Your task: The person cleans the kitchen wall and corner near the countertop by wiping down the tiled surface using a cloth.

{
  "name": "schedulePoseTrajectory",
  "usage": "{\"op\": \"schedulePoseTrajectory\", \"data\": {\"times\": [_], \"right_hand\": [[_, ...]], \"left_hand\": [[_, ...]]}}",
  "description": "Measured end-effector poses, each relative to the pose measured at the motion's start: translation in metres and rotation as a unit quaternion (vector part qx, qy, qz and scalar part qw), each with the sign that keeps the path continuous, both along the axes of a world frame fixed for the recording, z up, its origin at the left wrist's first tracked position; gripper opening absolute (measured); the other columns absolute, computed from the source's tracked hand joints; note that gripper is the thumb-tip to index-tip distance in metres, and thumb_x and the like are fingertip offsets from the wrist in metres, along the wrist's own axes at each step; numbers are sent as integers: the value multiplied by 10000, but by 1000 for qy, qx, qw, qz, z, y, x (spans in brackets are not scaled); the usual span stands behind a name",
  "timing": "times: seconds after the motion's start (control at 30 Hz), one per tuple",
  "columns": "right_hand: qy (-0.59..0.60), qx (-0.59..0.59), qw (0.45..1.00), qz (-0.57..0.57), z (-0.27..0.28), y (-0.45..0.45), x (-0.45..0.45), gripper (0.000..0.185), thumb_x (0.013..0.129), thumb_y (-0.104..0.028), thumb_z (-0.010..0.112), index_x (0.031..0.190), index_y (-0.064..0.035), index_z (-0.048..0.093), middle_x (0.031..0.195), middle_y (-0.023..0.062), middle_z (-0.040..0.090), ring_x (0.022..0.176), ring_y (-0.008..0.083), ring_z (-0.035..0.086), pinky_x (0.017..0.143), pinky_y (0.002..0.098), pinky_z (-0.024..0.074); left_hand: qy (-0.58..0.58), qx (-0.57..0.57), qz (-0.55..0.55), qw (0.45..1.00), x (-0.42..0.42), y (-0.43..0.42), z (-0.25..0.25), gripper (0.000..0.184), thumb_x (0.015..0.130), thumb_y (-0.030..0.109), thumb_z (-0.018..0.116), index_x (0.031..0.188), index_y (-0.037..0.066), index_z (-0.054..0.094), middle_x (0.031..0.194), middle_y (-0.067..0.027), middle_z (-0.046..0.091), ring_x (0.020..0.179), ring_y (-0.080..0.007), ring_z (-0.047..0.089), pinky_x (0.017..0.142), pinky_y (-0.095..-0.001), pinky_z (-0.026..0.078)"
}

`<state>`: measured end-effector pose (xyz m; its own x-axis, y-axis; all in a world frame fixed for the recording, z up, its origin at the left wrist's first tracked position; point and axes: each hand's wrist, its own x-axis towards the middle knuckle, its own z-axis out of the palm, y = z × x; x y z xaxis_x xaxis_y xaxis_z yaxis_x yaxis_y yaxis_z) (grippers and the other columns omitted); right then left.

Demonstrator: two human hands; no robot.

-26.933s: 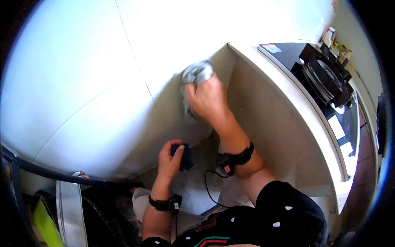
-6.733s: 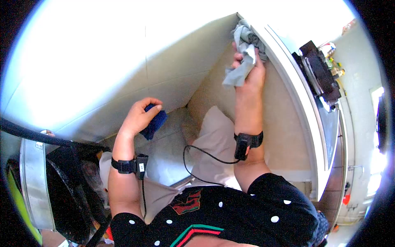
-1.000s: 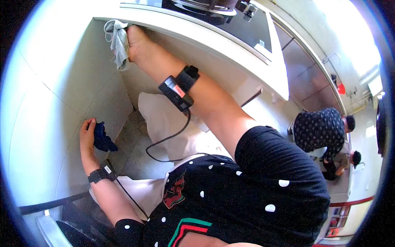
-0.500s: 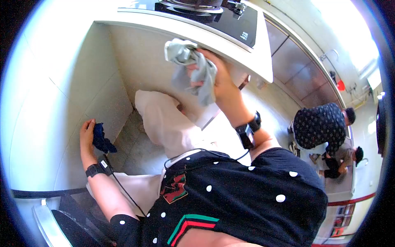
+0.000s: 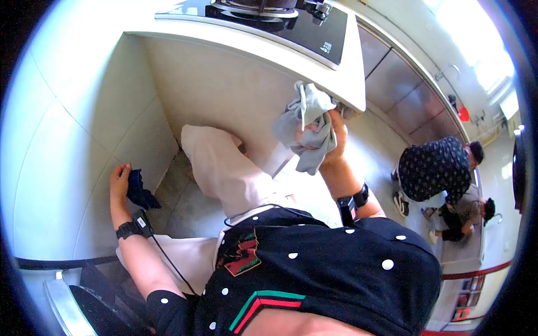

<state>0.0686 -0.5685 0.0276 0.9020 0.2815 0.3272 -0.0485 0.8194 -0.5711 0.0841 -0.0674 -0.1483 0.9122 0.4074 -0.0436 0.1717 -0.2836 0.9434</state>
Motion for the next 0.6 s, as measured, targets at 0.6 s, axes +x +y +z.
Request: {"op": "schedulePoseTrajectory", "data": {"times": [0.6], "right_hand": [[261,-128,957,5,-2,64,37,291,909,-375,432,906,-140,604,746,29,605,584,154,553,469,300,415]], "left_hand": [[-67,83,-7,994,10,-2,-62,228,847,209,622,877,-18,632,742,-53,597,695,-153,524,678,-303,430]]}}
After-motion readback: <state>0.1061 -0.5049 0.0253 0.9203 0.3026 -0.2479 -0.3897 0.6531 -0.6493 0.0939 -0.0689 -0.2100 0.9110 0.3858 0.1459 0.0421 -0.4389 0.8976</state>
